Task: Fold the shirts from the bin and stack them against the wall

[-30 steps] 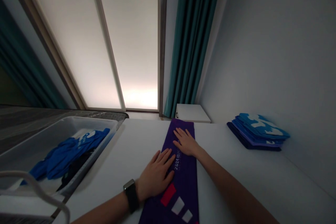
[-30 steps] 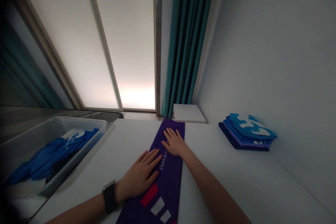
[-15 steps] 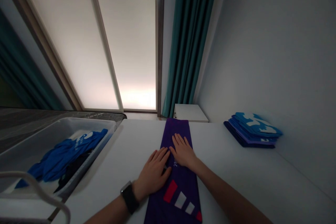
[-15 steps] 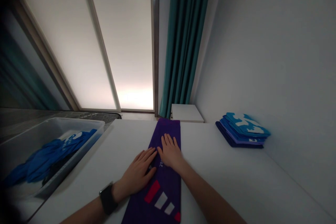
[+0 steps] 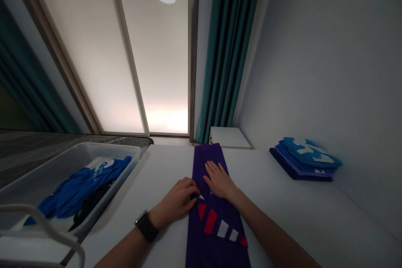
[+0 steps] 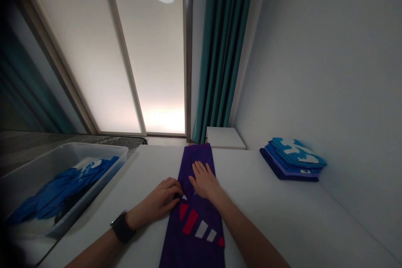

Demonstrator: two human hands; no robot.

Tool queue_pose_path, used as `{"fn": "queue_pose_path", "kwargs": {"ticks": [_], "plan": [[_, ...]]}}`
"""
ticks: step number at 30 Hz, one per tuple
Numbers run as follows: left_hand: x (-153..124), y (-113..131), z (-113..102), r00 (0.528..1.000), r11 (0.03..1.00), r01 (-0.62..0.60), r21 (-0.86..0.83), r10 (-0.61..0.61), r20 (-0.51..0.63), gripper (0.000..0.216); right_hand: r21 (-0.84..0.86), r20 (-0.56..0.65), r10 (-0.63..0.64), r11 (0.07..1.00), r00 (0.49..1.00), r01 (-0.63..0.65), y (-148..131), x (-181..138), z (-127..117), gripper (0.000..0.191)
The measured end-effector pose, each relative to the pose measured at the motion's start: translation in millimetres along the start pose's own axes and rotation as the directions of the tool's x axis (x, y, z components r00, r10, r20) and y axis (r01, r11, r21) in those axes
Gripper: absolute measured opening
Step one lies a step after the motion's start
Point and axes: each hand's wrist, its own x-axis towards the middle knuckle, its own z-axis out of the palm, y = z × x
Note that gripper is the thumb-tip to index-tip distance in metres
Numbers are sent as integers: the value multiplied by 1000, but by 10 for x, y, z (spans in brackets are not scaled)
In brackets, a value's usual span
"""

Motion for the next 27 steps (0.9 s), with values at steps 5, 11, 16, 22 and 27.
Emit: {"fn": "queue_pose_path", "kwargs": {"ticks": [5,11,16,22,27], "plan": [[-3,100,-32,994,998,-63,-5,63,90,24,43,36,-47,998,998,45,-100,-297,-22,63],[-4,99,-72,991,999,-36,-25,39,129,12,58,23,-59,997,998,58,-108,-449,-60,59],[0,116,-73,992,999,-43,-1,43,122,9,80,-40,-87,993,995,90,-133,-521,-74,52],[-25,186,52,999,995,-28,95,24,42,19,77,-31,-84,993,996,87,-139,-590,-70,55],[-41,187,145,999,990,23,140,-27,25,22,92,-7,-78,993,997,79,-142,-583,-83,56]]}}
